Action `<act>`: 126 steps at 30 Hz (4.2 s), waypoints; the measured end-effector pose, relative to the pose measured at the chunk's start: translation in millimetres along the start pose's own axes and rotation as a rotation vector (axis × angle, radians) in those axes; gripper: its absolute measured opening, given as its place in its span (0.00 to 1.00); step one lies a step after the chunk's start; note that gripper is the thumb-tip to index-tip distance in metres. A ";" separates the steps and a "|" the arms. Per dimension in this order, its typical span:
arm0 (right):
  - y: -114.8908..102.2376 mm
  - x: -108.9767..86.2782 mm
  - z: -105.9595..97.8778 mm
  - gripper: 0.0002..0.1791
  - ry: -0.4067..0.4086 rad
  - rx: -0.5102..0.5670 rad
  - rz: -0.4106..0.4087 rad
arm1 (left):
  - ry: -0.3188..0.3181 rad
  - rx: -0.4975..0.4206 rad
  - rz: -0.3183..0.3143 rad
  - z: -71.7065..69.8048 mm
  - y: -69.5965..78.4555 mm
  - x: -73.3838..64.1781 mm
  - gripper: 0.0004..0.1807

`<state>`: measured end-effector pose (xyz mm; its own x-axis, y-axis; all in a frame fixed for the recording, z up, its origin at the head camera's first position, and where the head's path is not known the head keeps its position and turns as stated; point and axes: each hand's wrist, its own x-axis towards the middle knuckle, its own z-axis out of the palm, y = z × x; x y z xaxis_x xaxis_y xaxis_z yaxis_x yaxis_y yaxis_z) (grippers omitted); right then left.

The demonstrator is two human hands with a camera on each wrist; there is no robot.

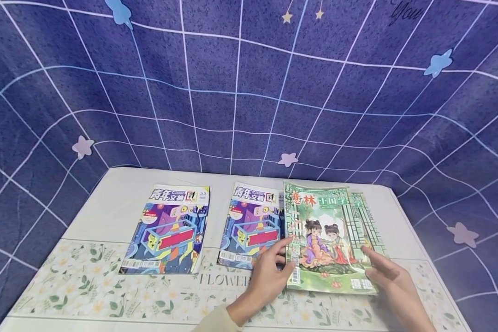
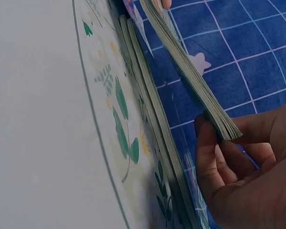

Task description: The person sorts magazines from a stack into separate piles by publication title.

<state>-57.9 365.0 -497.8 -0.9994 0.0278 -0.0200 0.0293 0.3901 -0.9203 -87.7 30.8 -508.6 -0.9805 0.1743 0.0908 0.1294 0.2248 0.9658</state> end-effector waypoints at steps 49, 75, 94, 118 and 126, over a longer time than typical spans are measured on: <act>28.7 -12.2 -39.8 0.37 -0.037 -0.012 0.194 | -0.071 -0.085 -0.016 35.9 6.0 8.9 0.32; 34.5 -8.9 -50.5 0.33 0.017 0.185 0.141 | -0.119 -0.164 -0.069 51.7 11.7 15.3 0.33; 37.2 -3.6 -50.7 0.31 0.042 0.305 0.125 | -0.114 -0.226 -0.138 52.6 12.8 18.1 0.33; 31.3 10.6 -54.7 0.31 0.138 0.357 0.179 | -0.171 -0.369 -0.065 54.0 14.1 3.3 0.36; 32.7 12.5 -55.1 0.31 0.149 0.371 0.187 | -0.195 -0.371 -0.053 55.0 14.1 2.6 0.35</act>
<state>-68.5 428.7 -506.6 -0.9633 0.2094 -0.1681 0.1740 0.0098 -0.9847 -80.3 87.1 -508.2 -0.9333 0.3583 0.0255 -0.0173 -0.1156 0.9931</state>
